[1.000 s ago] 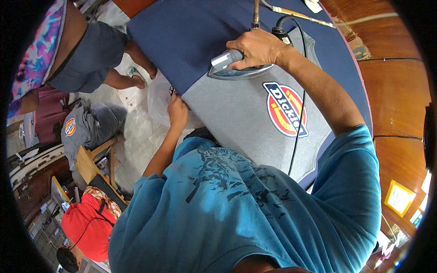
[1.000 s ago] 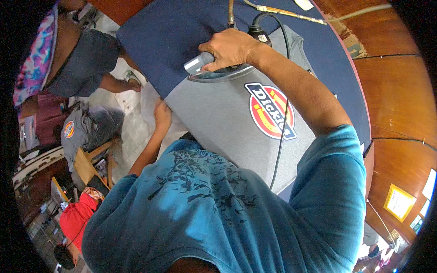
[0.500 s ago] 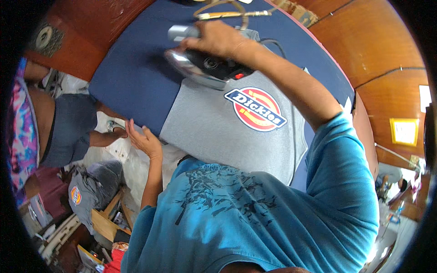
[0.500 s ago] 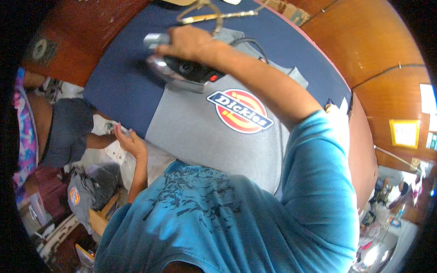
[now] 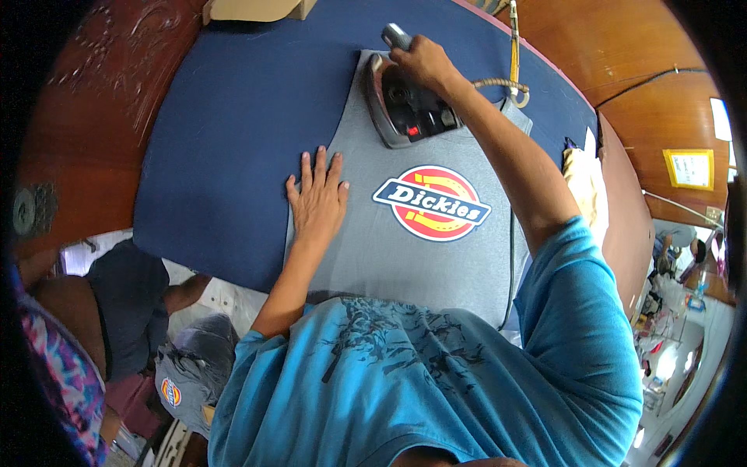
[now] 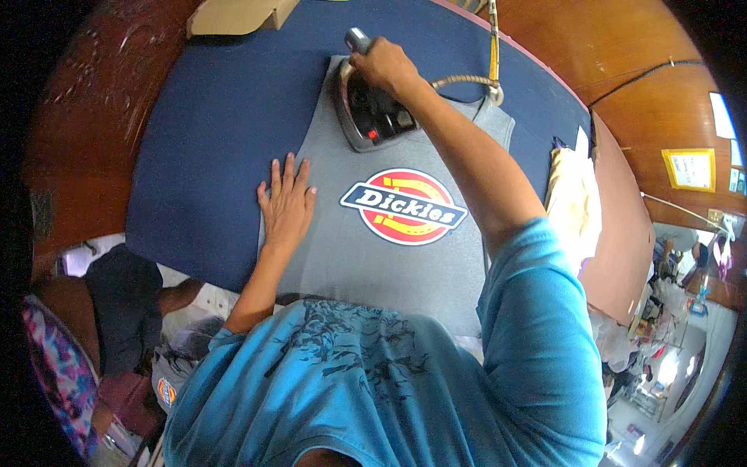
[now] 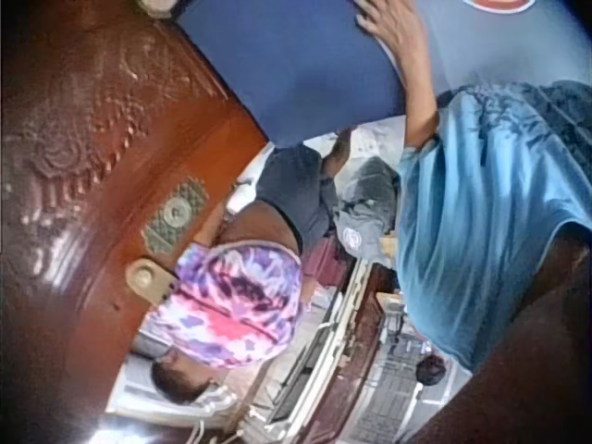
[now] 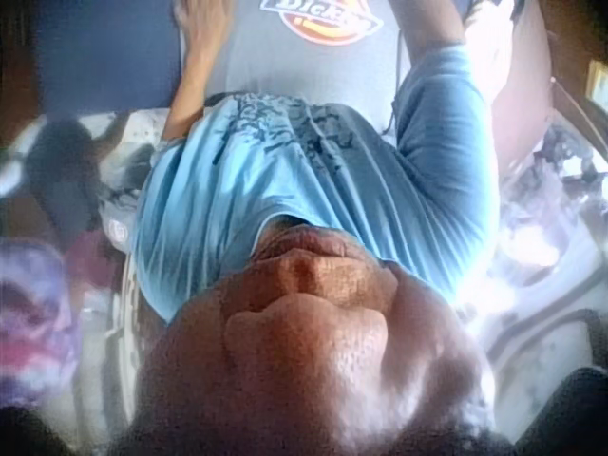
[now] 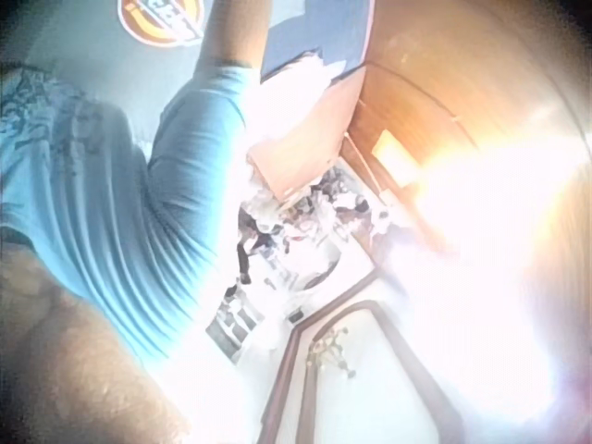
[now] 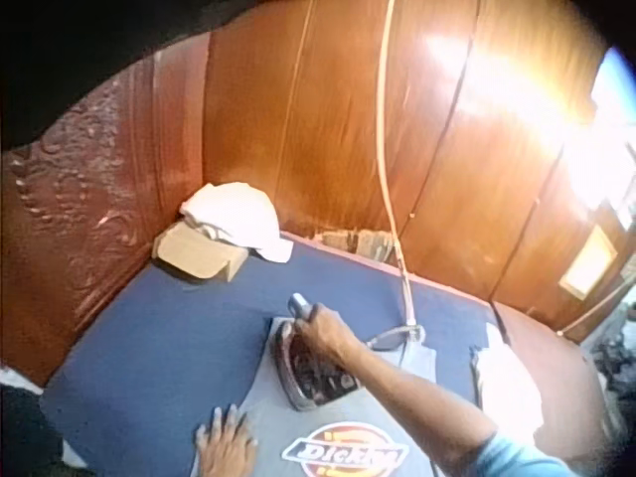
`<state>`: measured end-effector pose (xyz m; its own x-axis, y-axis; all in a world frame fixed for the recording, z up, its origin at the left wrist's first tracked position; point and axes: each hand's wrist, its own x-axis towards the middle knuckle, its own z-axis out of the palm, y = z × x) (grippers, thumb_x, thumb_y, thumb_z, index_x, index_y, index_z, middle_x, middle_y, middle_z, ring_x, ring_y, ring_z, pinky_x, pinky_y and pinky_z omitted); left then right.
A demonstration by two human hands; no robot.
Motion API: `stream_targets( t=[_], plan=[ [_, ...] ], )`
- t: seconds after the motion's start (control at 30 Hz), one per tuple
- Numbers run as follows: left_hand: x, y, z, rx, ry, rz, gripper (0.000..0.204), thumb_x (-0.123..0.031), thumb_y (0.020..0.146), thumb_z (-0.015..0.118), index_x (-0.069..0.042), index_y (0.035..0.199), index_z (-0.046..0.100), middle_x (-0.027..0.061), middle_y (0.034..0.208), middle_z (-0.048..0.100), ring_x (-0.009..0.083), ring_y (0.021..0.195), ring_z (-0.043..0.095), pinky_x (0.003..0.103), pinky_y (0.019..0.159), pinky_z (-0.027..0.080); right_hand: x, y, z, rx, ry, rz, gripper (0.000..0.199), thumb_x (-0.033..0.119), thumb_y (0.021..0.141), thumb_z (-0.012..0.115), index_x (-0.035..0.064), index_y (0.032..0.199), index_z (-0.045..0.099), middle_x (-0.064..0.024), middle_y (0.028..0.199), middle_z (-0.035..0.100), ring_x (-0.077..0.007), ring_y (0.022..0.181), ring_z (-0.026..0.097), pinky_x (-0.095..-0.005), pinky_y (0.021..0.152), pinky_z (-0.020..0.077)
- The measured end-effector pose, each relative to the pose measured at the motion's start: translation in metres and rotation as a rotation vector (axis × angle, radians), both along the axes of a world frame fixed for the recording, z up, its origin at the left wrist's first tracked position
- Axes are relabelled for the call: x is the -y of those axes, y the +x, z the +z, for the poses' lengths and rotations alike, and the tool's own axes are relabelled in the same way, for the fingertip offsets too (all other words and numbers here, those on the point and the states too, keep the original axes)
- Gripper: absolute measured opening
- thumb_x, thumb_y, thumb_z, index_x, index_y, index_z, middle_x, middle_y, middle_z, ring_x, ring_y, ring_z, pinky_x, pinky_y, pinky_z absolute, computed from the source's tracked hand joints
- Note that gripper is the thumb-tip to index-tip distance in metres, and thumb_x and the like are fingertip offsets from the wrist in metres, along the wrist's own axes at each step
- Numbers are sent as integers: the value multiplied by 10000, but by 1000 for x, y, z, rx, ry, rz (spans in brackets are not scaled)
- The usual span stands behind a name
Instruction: The person irons a grey tank top on an ironing board, folds the ironed garment by hand, stacks it with others, and then places a fresh garment onto the board.
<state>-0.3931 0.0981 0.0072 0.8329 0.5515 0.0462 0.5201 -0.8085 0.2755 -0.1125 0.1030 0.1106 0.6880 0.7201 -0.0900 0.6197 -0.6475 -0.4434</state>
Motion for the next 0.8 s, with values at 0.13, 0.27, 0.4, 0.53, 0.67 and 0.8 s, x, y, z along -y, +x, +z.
stream_targets(
  t=[0.13, 0.27, 0.4, 0.53, 0.67, 0.8],
  plan=[
    [-2, 0, 1, -20, -15, -2, 507, -300, 881, 417, -148, 1355, 321, 109, 1430, 232, 308, 1323, 172, 526, 994, 144, -29, 24, -5, 18, 53, -23, 517, 408, 748, 575, -62, 960, 598, -276, 942, 595, -391, 933, 576, -413, 805, 466],
    [-4, 1, 2, -68, -59, 15, 514, -310, 882, 415, -151, 1360, 315, 103, 1434, 226, 305, 1327, 161, 523, 996, 133, -25, 20, -14, 55, 81, -15, 525, 417, 748, 578, -64, 960, 597, -276, 936, 598, -387, 930, 579, -410, 806, 468],
    [-3, 1, 3, -60, -48, 7, 508, -309, 886, 406, -153, 1361, 312, 101, 1436, 222, 301, 1328, 156, 517, 995, 133, -40, 24, -2, -14, 36, -59, 514, 400, 748, 570, -65, 964, 593, -290, 953, 587, -391, 947, 571, -414, 827, 456],
    [-4, 1, 4, -76, -65, 16, 507, -307, 887, 400, -156, 1363, 309, 97, 1438, 219, 299, 1328, 153, 514, 994, 132, -29, 18, -8, 33, 49, -11, 509, 395, 744, 573, -69, 952, 597, -294, 950, 585, -393, 946, 570, -420, 825, 454],
    [-1, 2, 1, -41, -29, -9, 508, -304, 887, 401, -157, 1364, 307, 92, 1438, 222, 300, 1328, 153, 506, 996, 131, -40, 48, -12, 57, 40, -46, 535, 427, 742, 575, -43, 997, 593, -276, 961, 593, -388, 930, 581, -416, 818, 453],
    [-4, 4, 3, -47, -109, 34, 496, -303, 891, 399, -160, 1359, 315, 89, 1429, 244, 289, 1325, 173, 519, 1002, 130, -27, 55, 15, 378, 510, 302, 397, 259, 777, 562, -8, 1070, 540, -255, 948, 598, -375, 942, 565, -400, 772, 462]
  ],
)
